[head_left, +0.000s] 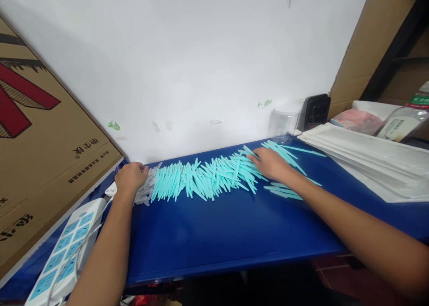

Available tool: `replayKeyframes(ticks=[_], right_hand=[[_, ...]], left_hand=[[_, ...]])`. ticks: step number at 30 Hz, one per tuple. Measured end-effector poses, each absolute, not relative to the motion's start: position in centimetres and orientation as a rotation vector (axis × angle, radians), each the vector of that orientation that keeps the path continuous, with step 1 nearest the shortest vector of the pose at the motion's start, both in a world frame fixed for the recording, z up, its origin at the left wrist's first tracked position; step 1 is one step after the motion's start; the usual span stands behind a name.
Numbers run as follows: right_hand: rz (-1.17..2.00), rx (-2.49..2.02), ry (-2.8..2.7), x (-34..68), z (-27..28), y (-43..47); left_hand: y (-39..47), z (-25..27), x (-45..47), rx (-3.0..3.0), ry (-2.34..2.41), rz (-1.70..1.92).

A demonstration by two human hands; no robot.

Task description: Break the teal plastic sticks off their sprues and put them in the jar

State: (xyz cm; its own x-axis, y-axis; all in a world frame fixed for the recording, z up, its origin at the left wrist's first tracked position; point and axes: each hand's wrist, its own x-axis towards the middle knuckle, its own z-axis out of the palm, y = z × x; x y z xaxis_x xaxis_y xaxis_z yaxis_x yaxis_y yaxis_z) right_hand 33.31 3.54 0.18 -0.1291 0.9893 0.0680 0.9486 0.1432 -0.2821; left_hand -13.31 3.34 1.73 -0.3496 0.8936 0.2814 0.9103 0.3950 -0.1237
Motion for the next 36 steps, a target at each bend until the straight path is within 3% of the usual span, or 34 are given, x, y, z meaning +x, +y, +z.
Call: replayKeyframes(ticks=[36], right_hand=[[0.092, -1.984, -2.114, 33.8, 1.6, 2.8]], left_hand=[[3.4, 1.8, -13.6, -1.563, -2.4, -0.033]])
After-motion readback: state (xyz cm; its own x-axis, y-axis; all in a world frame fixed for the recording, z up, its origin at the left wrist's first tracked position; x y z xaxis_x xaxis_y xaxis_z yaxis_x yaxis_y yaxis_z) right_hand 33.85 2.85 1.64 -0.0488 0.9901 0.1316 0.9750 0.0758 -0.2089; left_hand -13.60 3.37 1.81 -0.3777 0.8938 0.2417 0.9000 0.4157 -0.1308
